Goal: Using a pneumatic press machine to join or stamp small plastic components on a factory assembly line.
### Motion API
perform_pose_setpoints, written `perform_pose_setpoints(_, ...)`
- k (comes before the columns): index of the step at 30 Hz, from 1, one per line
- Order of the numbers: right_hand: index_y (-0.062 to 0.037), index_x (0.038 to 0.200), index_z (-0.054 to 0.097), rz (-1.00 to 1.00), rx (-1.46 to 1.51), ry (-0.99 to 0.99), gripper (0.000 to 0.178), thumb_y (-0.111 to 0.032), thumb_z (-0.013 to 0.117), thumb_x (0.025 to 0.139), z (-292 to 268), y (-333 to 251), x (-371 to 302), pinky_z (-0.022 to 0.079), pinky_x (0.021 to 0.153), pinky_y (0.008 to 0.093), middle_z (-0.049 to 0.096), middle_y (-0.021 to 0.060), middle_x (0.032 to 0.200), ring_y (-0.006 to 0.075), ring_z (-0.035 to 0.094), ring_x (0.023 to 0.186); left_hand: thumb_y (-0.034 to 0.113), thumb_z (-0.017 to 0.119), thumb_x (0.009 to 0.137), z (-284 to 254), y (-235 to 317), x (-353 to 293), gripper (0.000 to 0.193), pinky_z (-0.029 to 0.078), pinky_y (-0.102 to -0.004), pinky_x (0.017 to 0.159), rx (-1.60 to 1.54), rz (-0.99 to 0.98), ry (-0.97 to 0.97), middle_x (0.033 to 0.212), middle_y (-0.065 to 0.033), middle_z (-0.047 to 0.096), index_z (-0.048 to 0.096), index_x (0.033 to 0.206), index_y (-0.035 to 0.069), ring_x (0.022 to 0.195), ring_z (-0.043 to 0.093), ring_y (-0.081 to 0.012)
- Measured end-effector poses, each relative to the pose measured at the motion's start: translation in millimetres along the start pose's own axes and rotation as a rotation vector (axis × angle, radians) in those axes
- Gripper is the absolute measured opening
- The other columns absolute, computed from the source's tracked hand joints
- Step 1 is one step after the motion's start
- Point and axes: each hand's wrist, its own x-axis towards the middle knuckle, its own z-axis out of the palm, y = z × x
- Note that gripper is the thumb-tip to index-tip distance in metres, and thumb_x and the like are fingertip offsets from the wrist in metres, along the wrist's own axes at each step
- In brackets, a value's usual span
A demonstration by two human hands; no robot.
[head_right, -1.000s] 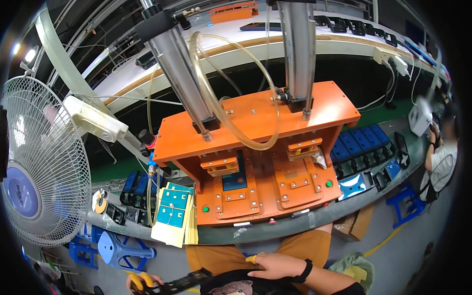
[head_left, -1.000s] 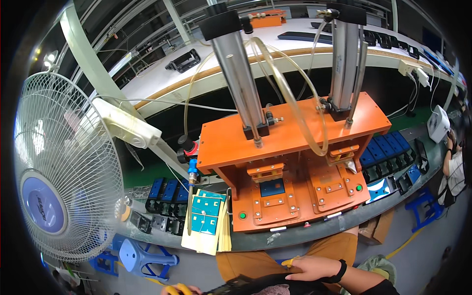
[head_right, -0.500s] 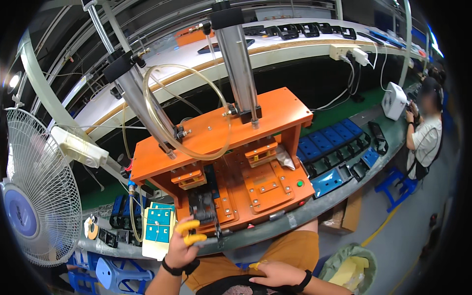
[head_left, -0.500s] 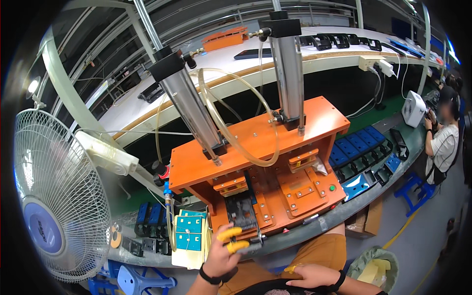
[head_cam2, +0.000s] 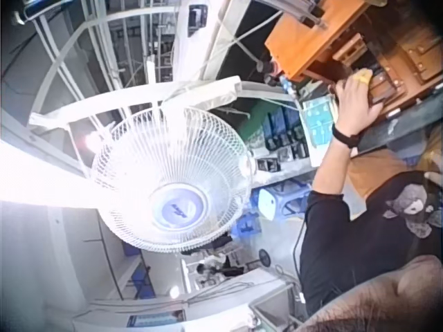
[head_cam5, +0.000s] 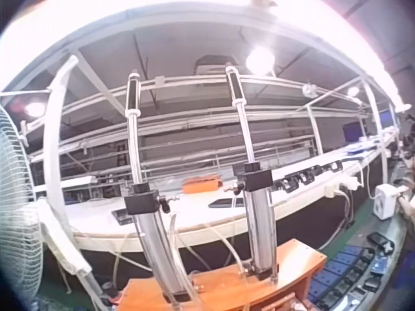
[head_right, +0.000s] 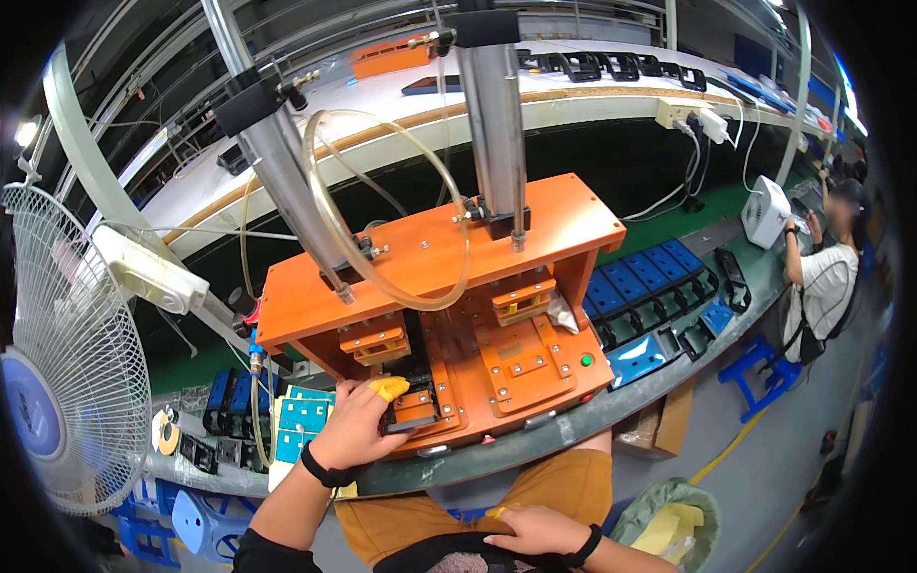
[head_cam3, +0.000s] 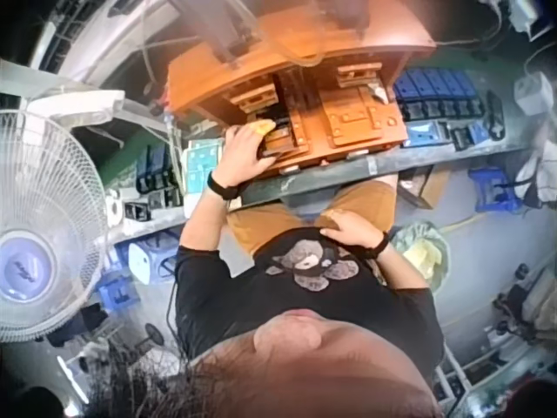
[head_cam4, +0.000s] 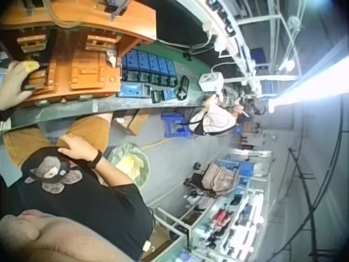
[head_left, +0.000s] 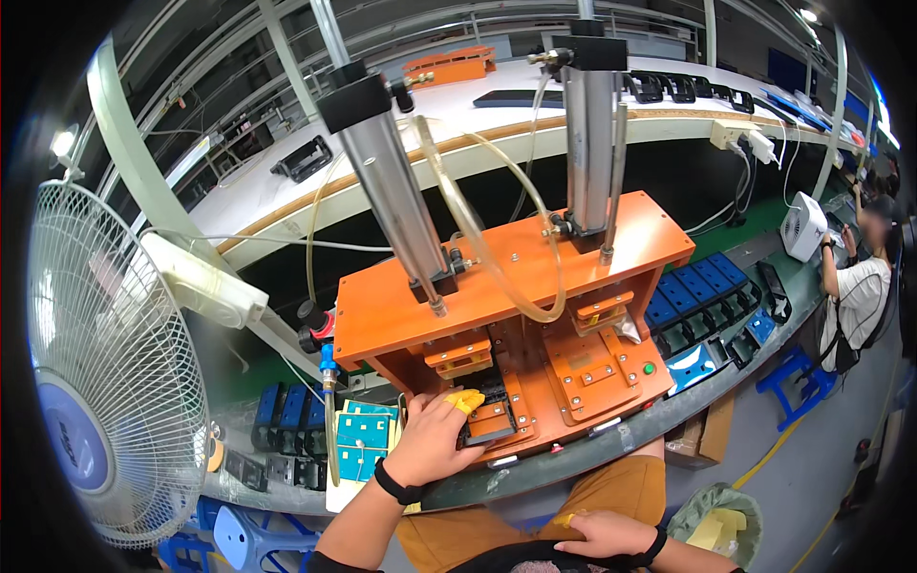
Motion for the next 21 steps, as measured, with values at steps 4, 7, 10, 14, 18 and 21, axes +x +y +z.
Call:
perform_pose_setpoints(4, 0.0060, 0.104, 0.063, -0.029, -0.026, -0.035, 0.062, -0.056, 0.058, 0.102, -5, -4, 17, 0.054, 0.081, 0.0541, 0.069, 0.0311, 0.098, 0.0502, 0.066, 0.091, 0.041, 0.084, 0.083, -1, 4, -8, 0.071, 0.029, -0.0542, 0.121, -0.091, -0.014, 0.133, 0.145, -0.0210, 0.058, 0.060, 0.139, 0.004, 0.143, 0.045, -0.0428)
perform_pose_setpoints(7, 0.0053, 0.103, 0.064, -0.054, -0.019, -0.031, 0.061, -0.055, 0.059, 0.102, -8, -7, 25, 0.054, 0.082, 0.0537, 0.069, 0.0308, 0.098, 0.0499, 0.066, 0.094, 0.039, 0.084, 0.082, 17, -5, -54, 0.073, 0.032, -0.0536, 0.119, -0.116, -0.073, 0.328, 0.145, -0.0191, 0.057, 0.059, 0.140, 0.004, 0.140, 0.047, -0.0427)
perform_pose_setpoints(10, 0.0051, 0.110, 0.064, -0.101, -0.010, -0.041, 0.061, -0.055, 0.059, 0.102, -9, -5, 30, 0.054, 0.083, 0.0535, 0.068, 0.0311, 0.099, 0.0497, 0.067, 0.094, 0.041, 0.084, 0.078, 41, -12, -108, 0.076, 0.035, -0.0533, 0.115, -0.095, -0.199, 0.368, 0.143, -0.0173, 0.059, 0.061, 0.140, 0.004, 0.134, 0.051, -0.0422)
perform_pose_setpoints(14, 0.0042, 0.125, 0.062, -0.113, 0.009, -0.122, 0.062, -0.053, 0.059, 0.102, 5, 14, 55, 0.055, 0.084, 0.0528, 0.069, 0.0310, 0.102, 0.0492, 0.067, 0.095, 0.044, 0.084, 0.079, 42, -7, -120, 0.077, 0.034, -0.0537, 0.116, -0.049, -0.191, 0.243, 0.143, -0.0175, 0.059, 0.061, 0.140, 0.005, 0.137, 0.048, -0.0428)
perform_pose_setpoints(18, 0.0024, 0.130, 0.061, -0.188, -0.009, -0.216, 0.060, -0.051, 0.060, 0.102, 12, -11, 101, 0.055, 0.087, 0.0512, 0.069, 0.0295, 0.108, 0.0473, 0.067, 0.100, 0.032, 0.081, 0.083, 49, -26, -154, 0.064, 0.035, -0.0529, 0.117, -0.104, -0.314, 0.328, 0.142, -0.0192, 0.060, 0.061, 0.136, 0.002, 0.137, 0.049, -0.0432)
perform_pose_setpoints(21, 0.0015, 0.131, 0.061, -0.313, 0.053, -0.154, 0.057, -0.048, 0.063, 0.102, 27, -39, 142, 0.055, 0.087, 0.0484, 0.068, 0.0258, 0.110, 0.0437, 0.067, 0.103, 0.021, 0.077, 0.087, 62, -55, -193, 0.046, 0.041, -0.0537, 0.110, -0.033, -0.496, 0.377, 0.135, -0.0185, 0.064, 0.066, 0.128, 0.003, 0.132, 0.055, -0.0446)
